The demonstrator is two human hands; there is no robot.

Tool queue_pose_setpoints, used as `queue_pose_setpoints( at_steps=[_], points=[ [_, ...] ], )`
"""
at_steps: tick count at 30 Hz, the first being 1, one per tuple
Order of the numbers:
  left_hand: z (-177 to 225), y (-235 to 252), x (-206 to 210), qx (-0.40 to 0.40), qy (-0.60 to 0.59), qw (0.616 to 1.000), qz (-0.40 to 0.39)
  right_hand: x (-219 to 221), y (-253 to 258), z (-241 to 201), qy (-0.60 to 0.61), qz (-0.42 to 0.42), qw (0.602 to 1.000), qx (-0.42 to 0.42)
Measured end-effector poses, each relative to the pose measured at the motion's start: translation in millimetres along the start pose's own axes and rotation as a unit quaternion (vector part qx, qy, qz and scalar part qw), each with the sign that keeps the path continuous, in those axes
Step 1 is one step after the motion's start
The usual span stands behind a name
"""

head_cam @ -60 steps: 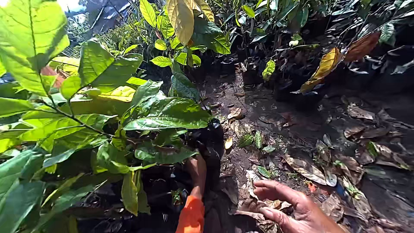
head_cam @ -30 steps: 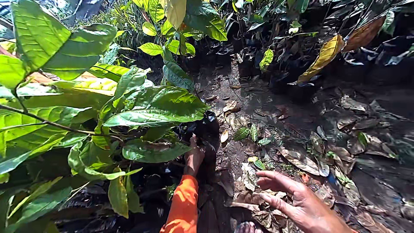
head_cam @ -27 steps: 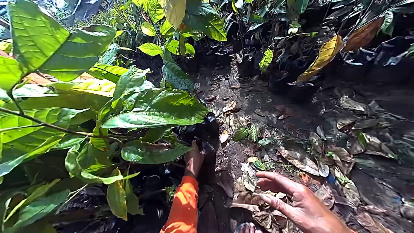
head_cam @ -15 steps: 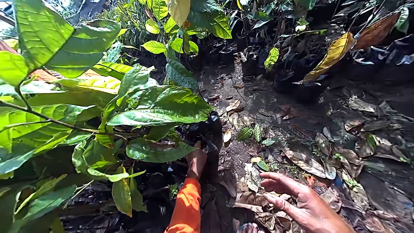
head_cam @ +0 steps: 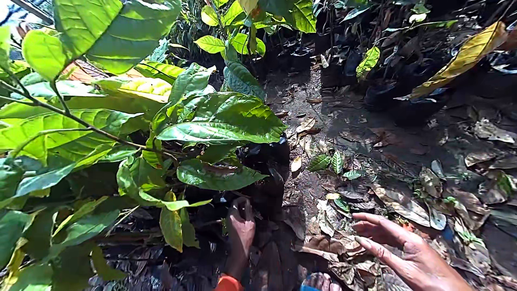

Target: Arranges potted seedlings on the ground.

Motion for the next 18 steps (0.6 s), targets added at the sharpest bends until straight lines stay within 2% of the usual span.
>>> queue_pose_setpoints(
  at_steps=[1, 2, 4, 7, 9, 10, 12, 14, 15, 16, 18],
  points=[
    [-11.6, 12.7, -15.1, 0.001, 0.043, 0.999, 0.025, 0.8, 1.6, 2.7, -0.002, -0.001, 1.000, 0.001],
    [-18.6, 26.3, -24.7, 0.002, 0.085, 0.996, 0.018, 2.2, 3.7, 4.0, -0.004, -0.002, 1.000, 0.004],
    [-26.7, 53.1, -31.1, -0.040, 0.150, 0.986, -0.065, 6.0, 7.3, 2.1, -0.012, -0.005, 1.000, 0.006],
    [-36.8, 90.7, -20.8, -0.135, 0.238, 0.945, -0.178, 7.4, 10.2, -4.7, -0.024, -0.003, 1.000, -0.007],
    [-41.2, 105.6, -15.3, -0.175, 0.245, 0.934, -0.191, 6.6, 10.0, -7.3, -0.023, -0.004, 1.000, -0.011],
    [-38.1, 107.5, -15.5, -0.178, 0.230, 0.941, -0.172, 6.3, 9.2, -6.5, -0.021, -0.003, 1.000, -0.012],
    [-27.3, 100.1, -22.0, -0.142, 0.184, 0.968, -0.098, 5.2, 5.8, -2.5, -0.014, 0.006, 1.000, -0.009],
    [-19.3, 75.6, -32.2, -0.057, 0.116, 0.991, -0.020, 4.2, 3.1, 4.4, -0.010, 0.014, 1.000, -0.002],
    [-17.9, 59.1, -35.1, -0.022, 0.092, 0.995, -0.020, 4.3, 2.7, 7.6, -0.008, 0.013, 1.000, 0.004],
    [-17.8, 42.1, -35.1, -0.002, 0.091, 0.994, -0.061, 5.3, 2.9, 10.4, -0.006, 0.011, 1.000, 0.011],
    [-25.3, 14.5, -21.6, -0.017, 0.129, 0.969, -0.209, 9.7, 6.2, 15.4, -0.009, 0.008, 1.000, 0.019]
  ],
)
Point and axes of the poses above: each hand's wrist, its own y-axis towards the middle knuckle, its own x-axis out of the palm, z = x × y, the point moved 4 cm from there along y, towards the middle knuckle, and after that the axes turned 15 degrees about -y, right-handed, at the moved point
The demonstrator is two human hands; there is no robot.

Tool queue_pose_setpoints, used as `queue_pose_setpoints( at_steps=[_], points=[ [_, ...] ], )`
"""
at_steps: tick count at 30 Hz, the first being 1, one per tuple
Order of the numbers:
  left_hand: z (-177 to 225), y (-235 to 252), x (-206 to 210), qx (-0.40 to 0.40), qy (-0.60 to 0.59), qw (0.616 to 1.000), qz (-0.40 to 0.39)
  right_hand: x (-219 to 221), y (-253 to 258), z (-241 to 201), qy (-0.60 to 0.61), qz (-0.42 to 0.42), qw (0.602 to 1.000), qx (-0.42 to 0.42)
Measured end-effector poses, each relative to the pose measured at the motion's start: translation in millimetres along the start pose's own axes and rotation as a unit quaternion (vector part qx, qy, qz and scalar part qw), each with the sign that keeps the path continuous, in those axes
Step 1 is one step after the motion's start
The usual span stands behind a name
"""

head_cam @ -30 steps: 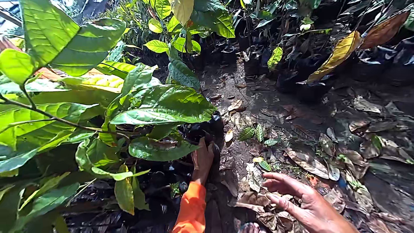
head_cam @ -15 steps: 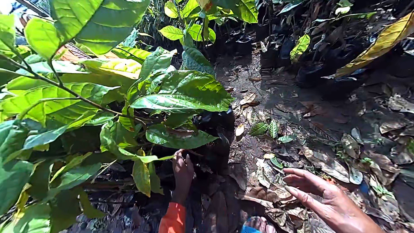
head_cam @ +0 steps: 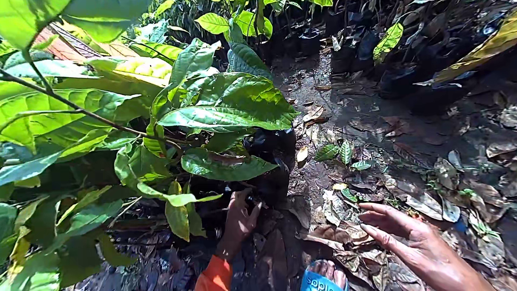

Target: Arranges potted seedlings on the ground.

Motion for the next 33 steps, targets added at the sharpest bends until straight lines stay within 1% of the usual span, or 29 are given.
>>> queue_pose_setpoints(
  at_steps=[1, 2, 3, 4, 5, 6, 7, 8, 9, 10, 11, 12, 13, 14, 15, 16, 17, 18, 19, 21, 25, 27, 29, 31, 33],
  points=[
    [-4.1, -2.6, 15.8, -0.026, 0.039, 0.996, -0.070, 3.5, 2.1, 1.0, -0.004, -0.001, 1.000, 0.002],
    [-6.5, -1.3, 30.2, -0.066, 0.079, 0.987, -0.122, 6.5, 4.2, -0.8, -0.008, -0.006, 1.000, 0.001],
    [-7.6, 2.1, 41.2, -0.098, 0.105, 0.979, -0.142, 8.6, 6.4, -4.4, -0.014, -0.012, 1.000, -0.003],
    [-8.6, 4.2, 47.5, -0.099, 0.110, 0.982, -0.121, 10.0, 7.5, -8.9, -0.019, -0.017, 1.000, -0.008],
    [-8.2, 3.9, 50.1, -0.071, 0.098, 0.990, -0.076, 10.7, 8.4, -12.9, -0.024, -0.018, 0.999, -0.014],
    [-5.1, 0.7, 50.3, -0.026, 0.072, 0.997, -0.029, 10.7, 9.1, -15.3, -0.028, -0.015, 0.999, -0.021],
    [0.3, -6.9, 49.2, 0.022, 0.042, 0.999, -0.001, 10.5, 8.6, -16.5, -0.028, -0.013, 0.999, -0.024],
    [5.9, -19.4, 48.1, 0.062, 0.012, 0.998, -0.007, 10.3, 7.0, -16.0, -0.025, -0.012, 0.999, -0.023],
    [9.7, -34.6, 47.0, 0.066, -0.001, 0.996, -0.059, 10.2, 5.8, -13.4, -0.020, -0.011, 1.000, -0.019],
    [9.8, -49.8, 45.8, 0.023, 0.017, 0.989, -0.148, 10.2, 4.7, -10.0, -0.015, -0.012, 1.000, -0.014],
    [4.9, -62.7, 43.4, -0.050, 0.045, 0.968, -0.242, 10.2, 3.6, -6.7, -0.010, -0.013, 1.000, -0.010],
    [-3.9, -72.6, 37.6, -0.111, 0.059, 0.950, -0.284, 10.4, 2.9, -4.1, -0.004, -0.012, 1.000, -0.007],
    [-13.5, -80.1, 27.7, -0.143, 0.050, 0.956, -0.252, 10.0, 2.7, -2.3, 0.000, -0.010, 1.000, -0.004],
    [-20.5, -84.8, 15.4, -0.150, 0.027, 0.974, -0.166, 9.4, 3.0, -0.7, 0.000, -0.009, 1.000, -0.003],
    [-25.8, -87.1, 4.0, -0.140, -0.001, 0.989, -0.044, 9.1, 3.6, 0.4, -0.003, -0.008, 1.000, -0.003],
    [-30.6, -87.6, -4.5, -0.135, -0.021, 0.988, 0.072, 10.0, 3.9, 0.9, -0.004, -0.010, 1.000, -0.001],
    [-36.3, -85.3, -10.1, -0.144, -0.029, 0.978, 0.145, 12.0, 4.7, 0.8, -0.001, -0.012, 1.000, 0.000],
    [-41.7, -79.8, -12.9, -0.169, -0.029, 0.970, 0.175, 14.2, 6.6, 0.6, -0.001, -0.016, 1.000, -0.002],
    [-47.1, -72.1, -12.8, -0.196, -0.020, 0.964, 0.177, 16.3, 9.0, -0.4, -0.001, -0.019, 1.000, -0.006],
    [-55.7, -57.8, -7.4, -0.218, 0.007, 0.960, 0.173, 18.9, 12.2, -4.6, -0.009, -0.020, 1.000, -0.016],
    [-60.2, -43.5, -3.2, -0.221, 0.018, 0.958, 0.180, 18.2, 9.8, -7.2, -0.022, -0.019, 0.999, -0.022],
    [-64.8, -40.6, -5.0, -0.185, 0.005, 0.963, 0.195, 17.7, 7.8, -4.3, -0.016, -0.015, 1.000, -0.019],
    [-60.4, -42.4, -11.4, -0.133, -0.034, 0.963, 0.233, 16.1, 6.1, -1.8, -0.010, -0.011, 1.000, -0.009],
    [-54.0, -46.7, -22.1, -0.111, -0.079, 0.952, 0.273, 13.7, 5.2, -0.7, -0.011, -0.014, 1.000, 0.004],
    [-54.1, -54.8, -34.3, -0.093, -0.133, 0.942, 0.293, 13.4, 6.3, 0.3, -0.011, -0.014, 1.000, 0.002]
  ],
)
Point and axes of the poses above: each hand's wrist, its own y-axis towards the middle knuckle, its own x-axis out of the palm, z = x × y, the point moved 4 cm from there along y, towards the middle knuckle, and after that the axes turned 15 degrees about -y, right-handed, at the moved point
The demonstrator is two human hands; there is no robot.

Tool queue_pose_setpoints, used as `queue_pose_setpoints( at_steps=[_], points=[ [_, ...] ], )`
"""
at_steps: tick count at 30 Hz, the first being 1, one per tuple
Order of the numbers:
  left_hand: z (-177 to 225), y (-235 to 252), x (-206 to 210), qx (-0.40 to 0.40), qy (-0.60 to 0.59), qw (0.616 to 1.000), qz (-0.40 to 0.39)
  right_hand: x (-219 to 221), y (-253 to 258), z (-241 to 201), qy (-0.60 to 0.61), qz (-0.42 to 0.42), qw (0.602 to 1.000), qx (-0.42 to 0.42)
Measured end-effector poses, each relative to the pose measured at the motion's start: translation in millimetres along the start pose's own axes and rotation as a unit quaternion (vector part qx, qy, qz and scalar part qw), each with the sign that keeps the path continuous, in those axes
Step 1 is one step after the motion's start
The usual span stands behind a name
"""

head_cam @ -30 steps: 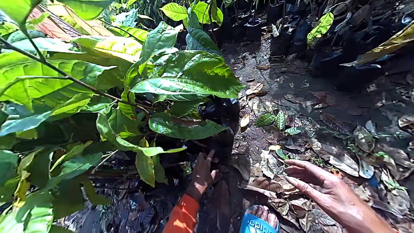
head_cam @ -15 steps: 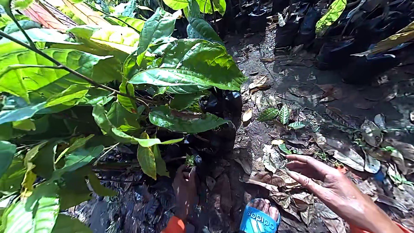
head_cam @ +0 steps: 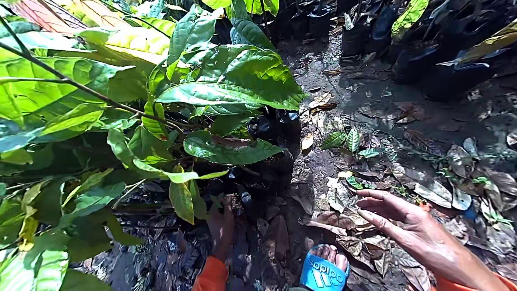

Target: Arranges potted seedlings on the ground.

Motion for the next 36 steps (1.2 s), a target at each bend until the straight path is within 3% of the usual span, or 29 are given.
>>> queue_pose_setpoints(
  at_steps=[3, 5, 6, 8, 9, 10, 11, 13, 15, 18, 23, 28, 32, 34, 36],
  points=[
    [-6.2, -0.3, -22.3, -0.005, -0.071, 0.997, -0.039, 2.0, 2.6, -0.8, 0.000, 0.001, 1.000, -0.009],
    [-12.7, -7.1, -35.1, -0.045, -0.019, 0.987, -0.151, 3.2, 3.7, -3.7, -0.005, -0.003, 1.000, -0.008],
    [-14.8, -13.8, -40.7, -0.087, 0.065, 0.961, -0.254, 3.8, 4.1, -4.7, -0.004, -0.005, 1.000, -0.006],
    [-26.9, -33.6, -49.2, -0.191, 0.238, 0.811, -0.500, 4.6, 2.8, -4.3, 0.000, -0.008, 1.000, -0.002],
    [-36.8, -42.4, -53.5, -0.226, 0.299, 0.737, -0.562, 4.8, 2.8, -3.3, 0.004, -0.007, 1.000, -0.001],
    [-43.5, -45.6, -56.8, -0.234, 0.327, 0.717, -0.570, 4.6, 3.1, -1.8, 0.006, -0.006, 1.000, -0.001],
    [-45.2, -42.0, -57.4, -0.218, 0.315, 0.753, -0.535, 4.1, 3.4, -0.3, 0.008, -0.007, 1.000, -0.003],
    [-30.3, -21.5, -51.3, -0.129, 0.288, 0.861, -0.400, 3.9, 2.5, 1.6, 0.014, -0.008, 1.000, -0.008],
    [-13.0, 3.3, -40.3, -0.058, 0.277, 0.911, -0.298, 4.2, 2.8, 1.4, 0.012, -0.007, 1.000, -0.011],
    [-8.8, 34.5, -24.4, -0.008, 0.317, 0.901, -0.297, 4.1, 3.8, -2.1, 0.003, -0.008, 1.000, -0.011],
    [-1.4, 50.7, -7.0, -0.002, 0.431, 0.816, -0.385, 1.8, 0.0, -2.0, 0.005, -0.005, 1.000, -0.007],
    [-3.1, 49.4, 1.1, -0.004, 0.461, 0.796, -0.392, 3.3, 0.7, -0.8, 0.002, -0.008, 1.000, 0.002],
    [-12.3, 46.5, -1.7, 0.006, 0.439, 0.815, -0.378, 7.4, 4.1, -7.3, -0.010, -0.020, 1.000, -0.001],
    [-15.7, 40.4, -9.5, 0.045, 0.390, 0.855, -0.338, 9.5, 4.8, -7.3, -0.006, -0.019, 1.000, -0.008],
    [-16.9, 25.8, -23.5, 0.135, 0.291, 0.913, -0.251, 11.1, 4.8, -5.8, 0.000, -0.020, 1.000, -0.009]
  ],
)
Point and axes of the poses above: each hand's wrist, its own y-axis towards the middle knuckle, its own x-axis out of the palm, z = x × y, the point moved 4 cm from there along y, towards the middle knuckle, and after that the axes turned 15 degrees about -y, right-handed, at the moved point
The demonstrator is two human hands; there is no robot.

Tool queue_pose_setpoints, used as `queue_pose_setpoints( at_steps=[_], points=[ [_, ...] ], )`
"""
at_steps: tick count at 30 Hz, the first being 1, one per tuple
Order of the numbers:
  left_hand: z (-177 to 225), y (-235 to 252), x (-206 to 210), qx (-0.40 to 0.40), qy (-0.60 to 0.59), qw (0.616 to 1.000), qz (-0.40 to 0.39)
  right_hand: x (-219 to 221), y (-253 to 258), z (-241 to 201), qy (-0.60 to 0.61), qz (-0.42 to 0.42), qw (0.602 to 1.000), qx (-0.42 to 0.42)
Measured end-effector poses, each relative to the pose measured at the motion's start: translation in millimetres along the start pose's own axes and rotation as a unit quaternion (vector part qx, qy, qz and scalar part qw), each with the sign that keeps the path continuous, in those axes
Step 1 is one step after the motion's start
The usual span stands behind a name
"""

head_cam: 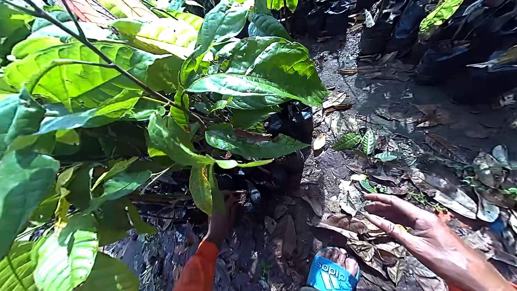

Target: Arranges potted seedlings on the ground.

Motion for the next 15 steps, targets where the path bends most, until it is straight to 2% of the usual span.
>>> queue_pose_setpoints(
  at_steps=[1, 2, 3, 4, 5, 6, 7, 8, 10, 12, 13, 15],
  points=[
    [0.5, -12.5, -2.3, 0.025, -0.031, 0.998, 0.044, 0.1, -0.3, 0.9, 0.004, -0.001, 1.000, 0.002],
    [1.6, -26.8, -4.2, 0.021, -0.049, 0.998, 0.041, -0.5, -0.8, 1.9, 0.007, -0.003, 1.000, 0.003],
    [0.1, -42.6, -4.5, -0.008, -0.051, 0.999, -0.011, -1.5, -1.8, 2.7, 0.007, -0.003, 1.000, 0.005],
    [-5.8, -56.8, -2.9, -0.057, -0.045, 0.991, -0.111, -2.5, -2.6, 3.3, 0.008, -0.002, 1.000, 0.006],
    [-16.9, -67.8, 0.9, -0.107, -0.043, 0.968, -0.223, -3.2, -2.6, 3.6, 0.010, -0.004, 1.000, 0.008],
    [-31.2, -76.5, 5.2, -0.136, -0.049, 0.947, -0.287, -3.7, -2.3, 3.8, 0.010, -0.010, 1.000, 0.010],
    [-43.8, -80.7, 6.9, -0.151, -0.052, 0.943, -0.291, -4.1, -1.4, 4.0, 0.008, -0.017, 1.000, 0.011],
    [-49.4, -77.9, 2.9, -0.160, -0.052, 0.954, -0.249, -4.1, 0.2, 3.7, 0.008, -0.025, 1.000, 0.012],
    [-46.2, -54.8, -12.7, -0.184, -0.049, 0.975, -0.116, -2.6, 2.6, 2.9, 0.010, -0.033, 0.999, 0.008],
    [-42.0, -28.7, -22.2, -0.167, -0.061, 0.984, -0.010, -1.5, 2.2, 0.5, 0.009, -0.036, 0.999, 0.003],
    [-41.0, -14.9, -25.1, -0.148, -0.062, 0.987, 0.020, -1.5, 2.4, -1.9, 0.009, -0.037, 0.999, 0.002],
    [-41.2, 9.3, -27.1, -0.144, -0.063, 0.987, 0.030, -2.2, 1.6, -6.5, 0.010, -0.037, 0.999, -0.001]
  ],
)
Point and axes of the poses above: each hand's wrist, its own y-axis towards the middle knuckle, its own x-axis out of the palm, z = x × y, the point moved 4 cm from there along y, towards the middle knuckle, and after that the axes turned 15 degrees about -y, right-handed, at the moved point
